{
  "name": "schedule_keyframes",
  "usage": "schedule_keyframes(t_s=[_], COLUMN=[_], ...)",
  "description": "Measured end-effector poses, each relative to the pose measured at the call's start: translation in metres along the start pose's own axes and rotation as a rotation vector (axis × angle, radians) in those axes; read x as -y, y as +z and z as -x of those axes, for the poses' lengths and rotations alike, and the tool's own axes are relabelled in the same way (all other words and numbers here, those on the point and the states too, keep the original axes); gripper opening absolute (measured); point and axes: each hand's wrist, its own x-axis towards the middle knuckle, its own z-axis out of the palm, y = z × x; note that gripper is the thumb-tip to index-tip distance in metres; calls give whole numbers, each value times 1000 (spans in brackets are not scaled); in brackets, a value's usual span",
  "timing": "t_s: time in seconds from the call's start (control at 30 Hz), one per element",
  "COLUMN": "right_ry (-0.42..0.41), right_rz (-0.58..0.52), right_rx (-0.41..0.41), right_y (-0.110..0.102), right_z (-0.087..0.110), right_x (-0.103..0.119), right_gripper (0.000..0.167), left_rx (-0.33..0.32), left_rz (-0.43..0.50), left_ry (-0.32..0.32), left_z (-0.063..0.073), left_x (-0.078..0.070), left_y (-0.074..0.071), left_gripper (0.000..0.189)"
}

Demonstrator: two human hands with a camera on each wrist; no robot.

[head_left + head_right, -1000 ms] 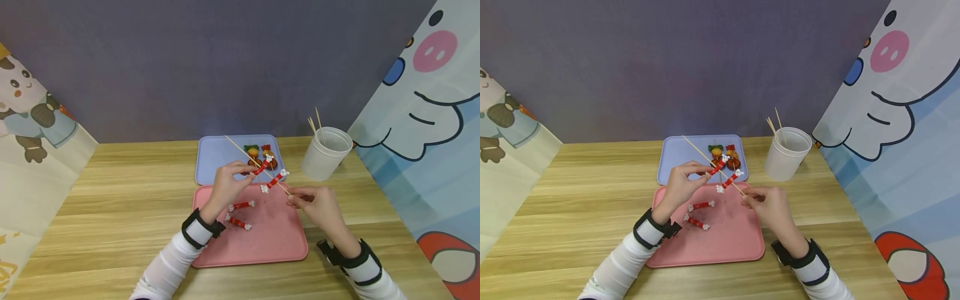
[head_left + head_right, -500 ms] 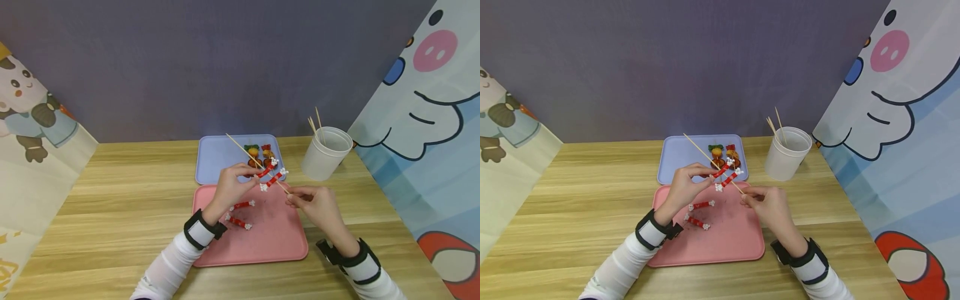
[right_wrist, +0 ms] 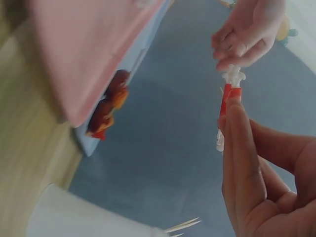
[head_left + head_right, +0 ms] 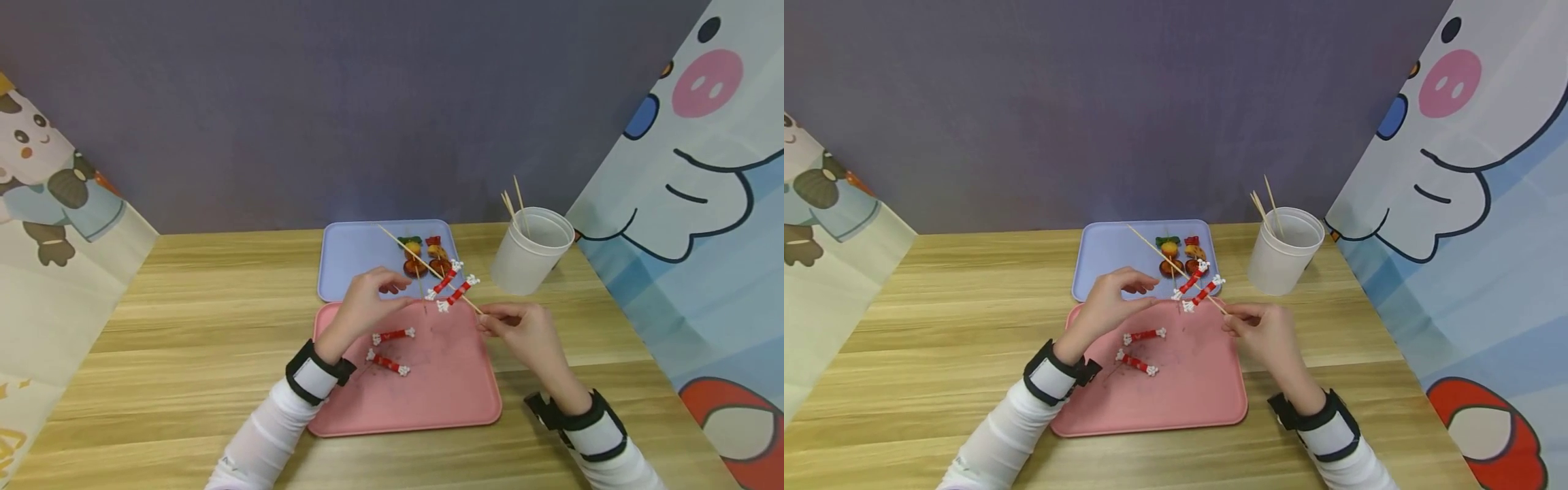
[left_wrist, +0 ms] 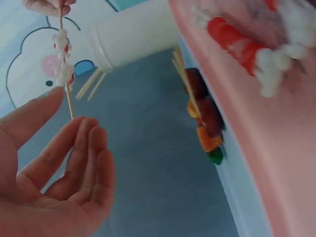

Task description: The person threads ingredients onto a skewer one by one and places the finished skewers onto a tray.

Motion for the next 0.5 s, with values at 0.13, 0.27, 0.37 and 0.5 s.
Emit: schedule_keyframes(t_s=[0.13,0.27,0.37,0.5], right_ry=[-11,-24,-15,15], right_rz=[20,13,15,61], right_rx=[-32,-49,-51,-59], right_y=[-2,-4,-6,-10], right_z=[-1,-3,-3,-2], right_x=[-11,-21,-27,-35], right_gripper=[16,16,16,16], left_rx=[53,170,270,338], left_rz=[-123,-222,-257,-290], left_ry=[-43,-110,-149,-180], left_z=[1,4,7,11], left_x=[7,13,17,20], left_y=[0,1,3,6], left_gripper=[21,19,17,15])
